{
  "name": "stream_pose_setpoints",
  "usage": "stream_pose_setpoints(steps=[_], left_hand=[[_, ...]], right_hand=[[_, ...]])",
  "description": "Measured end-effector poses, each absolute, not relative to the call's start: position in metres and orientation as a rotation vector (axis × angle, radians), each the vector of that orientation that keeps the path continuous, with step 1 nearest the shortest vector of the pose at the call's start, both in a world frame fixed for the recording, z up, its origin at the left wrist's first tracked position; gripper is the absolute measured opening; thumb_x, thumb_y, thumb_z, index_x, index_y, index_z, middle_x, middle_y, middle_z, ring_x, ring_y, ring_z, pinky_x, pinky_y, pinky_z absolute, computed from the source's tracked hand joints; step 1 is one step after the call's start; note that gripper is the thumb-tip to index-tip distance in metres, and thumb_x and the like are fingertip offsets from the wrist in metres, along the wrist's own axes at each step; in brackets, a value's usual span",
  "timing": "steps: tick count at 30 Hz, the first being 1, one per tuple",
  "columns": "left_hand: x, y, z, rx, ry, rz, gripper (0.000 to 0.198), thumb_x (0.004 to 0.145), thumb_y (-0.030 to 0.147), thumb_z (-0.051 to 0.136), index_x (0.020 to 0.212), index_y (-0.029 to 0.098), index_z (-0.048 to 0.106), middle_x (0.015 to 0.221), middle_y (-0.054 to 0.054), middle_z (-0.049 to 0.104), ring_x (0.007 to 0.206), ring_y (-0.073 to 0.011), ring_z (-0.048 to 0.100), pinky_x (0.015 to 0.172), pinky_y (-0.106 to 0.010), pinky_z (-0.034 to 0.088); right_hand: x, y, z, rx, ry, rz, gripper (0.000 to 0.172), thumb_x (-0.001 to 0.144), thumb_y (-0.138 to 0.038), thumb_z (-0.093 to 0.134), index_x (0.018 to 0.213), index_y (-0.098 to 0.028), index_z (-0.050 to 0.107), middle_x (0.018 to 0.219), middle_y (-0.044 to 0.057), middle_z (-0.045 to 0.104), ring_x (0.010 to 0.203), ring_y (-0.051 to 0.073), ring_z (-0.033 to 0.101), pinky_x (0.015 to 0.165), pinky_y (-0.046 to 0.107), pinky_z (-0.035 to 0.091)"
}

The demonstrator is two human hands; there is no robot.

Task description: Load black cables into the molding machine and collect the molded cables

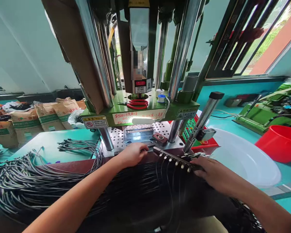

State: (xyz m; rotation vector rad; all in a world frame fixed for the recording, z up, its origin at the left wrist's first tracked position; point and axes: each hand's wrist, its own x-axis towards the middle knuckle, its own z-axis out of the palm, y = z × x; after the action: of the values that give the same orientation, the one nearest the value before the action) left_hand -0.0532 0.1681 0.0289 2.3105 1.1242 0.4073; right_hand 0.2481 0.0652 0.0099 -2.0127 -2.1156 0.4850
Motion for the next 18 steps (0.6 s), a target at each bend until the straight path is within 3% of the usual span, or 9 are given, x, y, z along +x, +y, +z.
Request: stream_pose_setpoints(steps=[3,6,9,11,14,18], left_hand=[[-0.05,0.169,0.023,2.243,1.141,0.417,0.023,0.084,0.029,0.051,0.1,0.021,0.066,0.095,-0.005,0.069,0.087,-0.0217,0.061,0.078,-0.033,0.045],[-0.055,0.165,0.019,1.918,1.216,0.433,0.034,0.087,0.041,0.05,0.113,0.021,0.059,0.081,-0.004,0.066,0.066,-0.0172,0.06,0.063,-0.029,0.047],[-0.067,0.16,0.019,1.388,1.167,0.483,0.046,0.084,0.05,0.054,0.121,0.023,0.05,0.085,-0.004,0.064,0.06,-0.0142,0.061,0.056,-0.027,0.049],[-0.077,0.161,0.022,1.164,1.068,0.584,0.036,0.084,0.046,0.058,0.108,0.019,0.055,0.089,-0.006,0.064,0.062,-0.0121,0.062,0.056,-0.025,0.049],[-0.088,0.172,0.026,1.061,1.069,0.821,0.021,0.085,0.034,0.06,0.085,0.013,0.056,0.075,-0.004,0.061,0.056,-0.0076,0.057,0.051,-0.019,0.045],[-0.091,0.209,0.019,1.025,1.223,1.064,0.018,0.087,0.03,0.059,0.081,0.014,0.053,0.063,0.003,0.053,0.044,-0.0026,0.044,0.04,-0.014,0.031]], right_hand=[[0.247,0.067,0.015,-2.045,-1.969,0.502,0.041,0.084,-0.031,0.041,0.114,-0.017,0.065,0.101,0.012,0.071,0.094,0.03,0.065,0.08,0.039,0.05],[0.246,0.073,0.027,-1.938,-1.865,0.691,0.042,0.086,-0.036,0.04,0.115,-0.017,0.064,0.084,0.009,0.071,0.072,0.025,0.066,0.065,0.035,0.052],[0.239,0.091,0.037,-1.727,-1.854,0.861,0.038,0.085,-0.036,0.046,0.112,-0.019,0.066,0.075,0.004,0.07,0.068,0.021,0.066,0.066,0.032,0.051],[0.23,0.113,0.039,-1.604,-1.871,0.952,0.036,0.085,-0.035,0.048,0.112,-0.02,0.066,0.072,0.002,0.069,0.067,0.02,0.066,0.065,0.03,0.051],[0.208,0.157,0.033,-1.467,-1.932,0.97,0.035,0.084,-0.033,0.05,0.112,-0.021,0.067,0.069,0.0,0.068,0.063,0.017,0.063,0.061,0.027,0.049],[0.175,0.22,0.015,-1.442,-1.867,0.771,0.035,0.084,-0.027,0.046,0.109,-0.018,0.069,0.076,0.003,0.071,0.064,0.017,0.062,0.061,0.028,0.05]])
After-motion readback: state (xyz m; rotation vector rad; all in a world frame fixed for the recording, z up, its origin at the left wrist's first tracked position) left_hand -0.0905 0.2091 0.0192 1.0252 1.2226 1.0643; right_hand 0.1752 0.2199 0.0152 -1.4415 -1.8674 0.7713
